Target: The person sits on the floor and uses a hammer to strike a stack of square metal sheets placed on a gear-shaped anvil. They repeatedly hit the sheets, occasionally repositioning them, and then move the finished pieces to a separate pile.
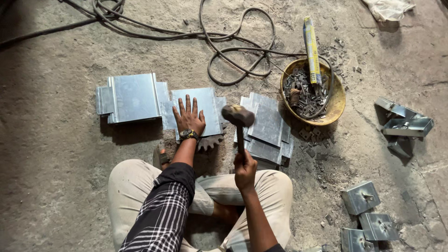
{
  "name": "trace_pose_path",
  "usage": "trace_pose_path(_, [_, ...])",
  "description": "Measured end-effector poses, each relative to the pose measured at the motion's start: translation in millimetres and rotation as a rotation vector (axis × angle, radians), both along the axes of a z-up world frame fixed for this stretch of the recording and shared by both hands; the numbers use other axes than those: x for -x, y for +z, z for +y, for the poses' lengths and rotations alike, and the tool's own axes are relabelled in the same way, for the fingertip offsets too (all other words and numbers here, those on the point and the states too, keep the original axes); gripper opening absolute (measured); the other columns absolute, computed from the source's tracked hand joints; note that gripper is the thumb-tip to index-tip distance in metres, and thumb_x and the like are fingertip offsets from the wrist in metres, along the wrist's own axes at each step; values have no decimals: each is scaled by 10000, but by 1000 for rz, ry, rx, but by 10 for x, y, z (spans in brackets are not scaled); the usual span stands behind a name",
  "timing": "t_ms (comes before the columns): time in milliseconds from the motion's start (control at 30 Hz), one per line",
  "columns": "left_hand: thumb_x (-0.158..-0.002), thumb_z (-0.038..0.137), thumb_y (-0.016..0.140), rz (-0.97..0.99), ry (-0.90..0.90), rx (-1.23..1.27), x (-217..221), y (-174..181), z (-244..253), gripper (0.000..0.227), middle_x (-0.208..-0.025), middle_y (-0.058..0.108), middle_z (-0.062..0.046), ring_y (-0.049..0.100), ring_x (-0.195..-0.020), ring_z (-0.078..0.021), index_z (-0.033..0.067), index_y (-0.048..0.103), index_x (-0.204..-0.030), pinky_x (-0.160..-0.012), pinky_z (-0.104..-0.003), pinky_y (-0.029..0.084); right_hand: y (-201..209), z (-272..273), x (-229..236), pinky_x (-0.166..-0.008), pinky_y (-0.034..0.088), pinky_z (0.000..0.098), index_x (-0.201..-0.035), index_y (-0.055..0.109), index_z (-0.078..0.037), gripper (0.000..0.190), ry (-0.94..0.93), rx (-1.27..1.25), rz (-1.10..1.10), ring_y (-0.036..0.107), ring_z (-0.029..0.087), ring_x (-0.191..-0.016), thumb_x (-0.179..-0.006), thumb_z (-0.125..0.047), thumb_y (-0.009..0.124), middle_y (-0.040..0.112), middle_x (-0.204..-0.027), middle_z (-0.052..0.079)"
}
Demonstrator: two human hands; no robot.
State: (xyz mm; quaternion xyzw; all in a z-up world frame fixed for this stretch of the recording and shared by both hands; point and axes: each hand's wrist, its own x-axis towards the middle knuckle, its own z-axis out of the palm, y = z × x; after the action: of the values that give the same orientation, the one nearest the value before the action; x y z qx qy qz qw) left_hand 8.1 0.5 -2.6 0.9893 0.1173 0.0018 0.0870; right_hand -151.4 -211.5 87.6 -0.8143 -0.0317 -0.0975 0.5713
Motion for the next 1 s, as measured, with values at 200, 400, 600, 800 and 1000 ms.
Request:
trace_pose_path(200, [-1033, 478, 304, -73, -28, 5, -25, -13, 0, 643, -1733, 91, -35, 70, -1584, -323, 255, 267, -1635, -1249, -579, 28, 2, 110, -70, -553, 419, 400, -994, 621, -30, 304, -36, 291, -78, 522, 171, -563, -1079, -311, 542, 597, -673, 97])
trace_pose_path(400, [-1017, 486, 320, -67, -16, 40, -71, 61, 25, 647, -1724, 111, -44, 102, -1575, -326, 261, 282, -1622, -1237, -579, 49, -396, -28, -108, -544, 432, 465, -871, 635, -1, 349, -139, 170, 263, 562, 309, -548, -1043, -302, 585, 605, -604, 148])
trace_pose_path(600, [-1009, 499, 326, -53, -24, 53, -78, 104, 40, 655, -1717, 124, -43, 103, -1569, -317, 260, 284, -1618, -1242, -573, 51, -370, -19, 36, -656, 427, 488, -953, 637, -9, 266, -106, 354, 14, 535, 335, -616, -1047, -231, 524, 582, -623, 154])
trace_pose_path(800, [-1009, 496, 334, -69, -24, 33, -87, 47, 28, 658, -1717, 128, -48, 104, -1568, -318, 261, 284, -1622, -1244, -561, 47, -49, 57, 40, -495, 340, 458, -843, 622, -4, 330, -224, 161, 378, 493, 310, -481, -1051, -233, 508, 549, -554, 134])
trace_pose_path(1000, [-1005, 500, 337, -76, -14, 50, -83, 98, 30, 646, -1714, 129, -38, 107, -1572, -313, 276, 297, -1609, -1249, -556, 53, 75, 179, 55, -538, 415, 390, -930, 494, -25, 147, -80, 68, -283, 507, 232, -558, -1057, -85, 452, 521, -679, 92])
